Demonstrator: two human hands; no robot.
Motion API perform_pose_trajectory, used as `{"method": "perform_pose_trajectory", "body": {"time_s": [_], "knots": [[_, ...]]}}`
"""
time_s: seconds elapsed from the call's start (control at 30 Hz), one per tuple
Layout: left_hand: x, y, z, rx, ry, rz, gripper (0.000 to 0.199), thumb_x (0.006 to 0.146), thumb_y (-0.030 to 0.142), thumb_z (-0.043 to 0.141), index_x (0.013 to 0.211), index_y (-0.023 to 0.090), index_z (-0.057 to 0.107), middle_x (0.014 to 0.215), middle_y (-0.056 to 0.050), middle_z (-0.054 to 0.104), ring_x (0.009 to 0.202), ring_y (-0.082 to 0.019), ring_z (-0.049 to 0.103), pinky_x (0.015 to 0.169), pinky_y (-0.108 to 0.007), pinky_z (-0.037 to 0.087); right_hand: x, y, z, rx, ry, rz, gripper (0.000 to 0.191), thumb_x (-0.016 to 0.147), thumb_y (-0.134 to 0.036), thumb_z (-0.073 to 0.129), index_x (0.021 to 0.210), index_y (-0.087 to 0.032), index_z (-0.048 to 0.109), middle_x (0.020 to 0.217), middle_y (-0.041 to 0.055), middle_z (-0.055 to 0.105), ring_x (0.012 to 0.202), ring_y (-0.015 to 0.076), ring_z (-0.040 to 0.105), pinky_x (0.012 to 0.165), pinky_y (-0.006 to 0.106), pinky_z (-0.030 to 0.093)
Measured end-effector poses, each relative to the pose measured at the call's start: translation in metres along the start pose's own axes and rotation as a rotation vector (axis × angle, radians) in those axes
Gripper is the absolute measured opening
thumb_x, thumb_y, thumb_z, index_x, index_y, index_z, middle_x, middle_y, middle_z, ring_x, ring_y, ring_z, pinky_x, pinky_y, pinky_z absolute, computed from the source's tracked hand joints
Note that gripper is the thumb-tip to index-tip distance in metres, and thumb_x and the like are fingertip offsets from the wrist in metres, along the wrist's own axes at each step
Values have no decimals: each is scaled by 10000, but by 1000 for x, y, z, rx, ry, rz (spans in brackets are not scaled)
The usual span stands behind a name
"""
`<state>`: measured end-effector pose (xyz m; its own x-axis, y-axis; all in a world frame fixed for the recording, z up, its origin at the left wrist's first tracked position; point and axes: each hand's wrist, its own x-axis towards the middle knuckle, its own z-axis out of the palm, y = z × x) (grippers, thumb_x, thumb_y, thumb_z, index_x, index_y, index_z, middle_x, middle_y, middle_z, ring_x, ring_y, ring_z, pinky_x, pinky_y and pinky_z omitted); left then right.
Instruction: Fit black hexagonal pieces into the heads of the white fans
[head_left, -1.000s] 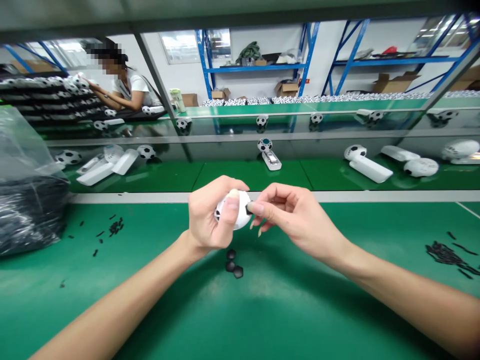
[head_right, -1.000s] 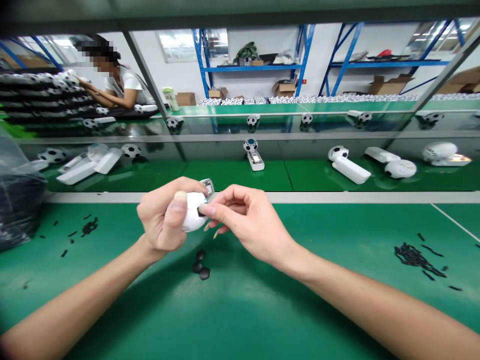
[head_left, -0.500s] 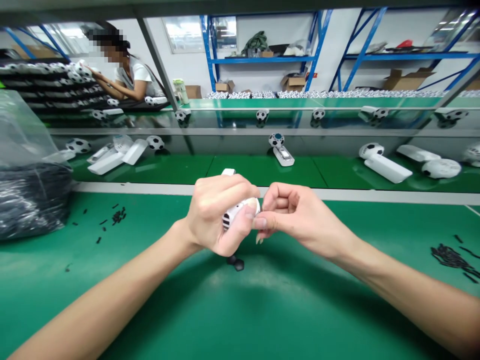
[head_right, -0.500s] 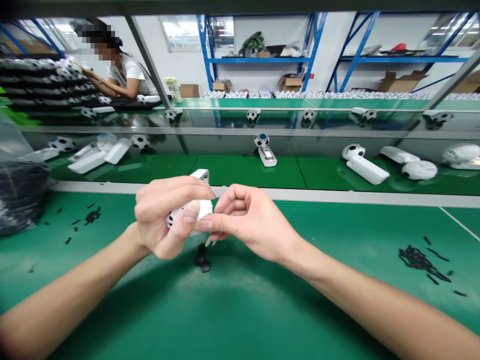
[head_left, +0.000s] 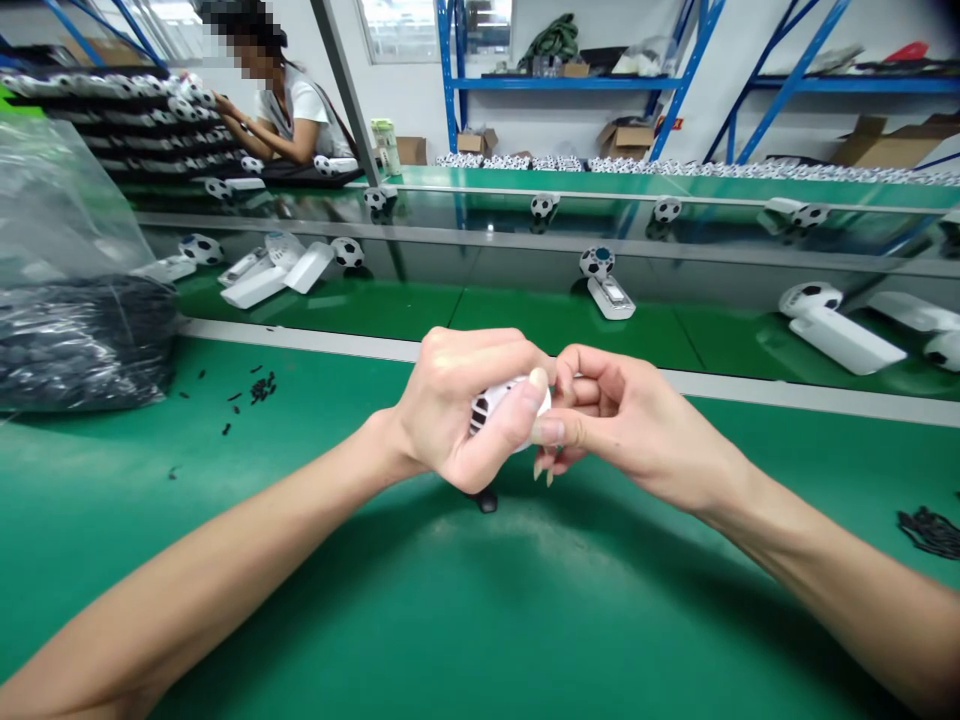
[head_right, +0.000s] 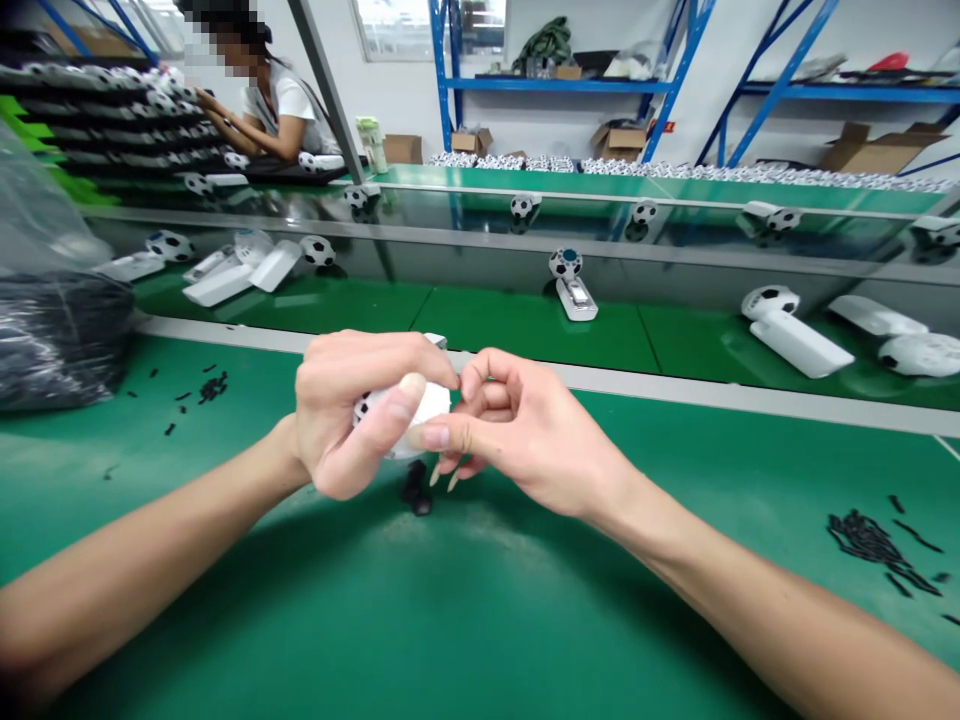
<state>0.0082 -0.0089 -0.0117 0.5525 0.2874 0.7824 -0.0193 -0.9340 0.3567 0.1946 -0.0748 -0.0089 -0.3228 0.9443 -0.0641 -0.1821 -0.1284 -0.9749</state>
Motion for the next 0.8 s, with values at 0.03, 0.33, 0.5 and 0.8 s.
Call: {"method": "perform_pose_trajectory", "body": {"time_s": [0.03,0.33,0.5,0.8], "knots": [[0,0,0,-24,27,-27,256,1017,268,530,845,184,700,690,-32,716,546,-130,587,525,-281,432,0,2,2,-20,34,-59,585,693,-436,1052,819,-227,521,708,-48,718,623,148,739,596,246,636],[1,6,1,-96,79,-136,428,1089,432,531,818,159,722,723,-51,750,529,-118,588,515,-271,446,-2,15,8,-278,178,-339,530,817,-544,952,872,-263,506,796,-40,613,653,147,636,568,281,562],[-1,5,3,-94,46,-112,400,1085,408,548,825,155,718,731,-52,750,545,-117,591,529,-263,439,-2,8,3,-259,91,-269,533,825,-516,955,872,-253,493,811,-40,617,707,144,628,607,268,552],[-1,4,6,-97,53,-164,418,1084,395,553,781,152,708,665,-33,695,509,-101,518,514,-281,383,-1,11,-8,-372,19,-304,458,923,-486,881,925,-256,485,920,-26,615,811,153,629,692,275,528]]}}
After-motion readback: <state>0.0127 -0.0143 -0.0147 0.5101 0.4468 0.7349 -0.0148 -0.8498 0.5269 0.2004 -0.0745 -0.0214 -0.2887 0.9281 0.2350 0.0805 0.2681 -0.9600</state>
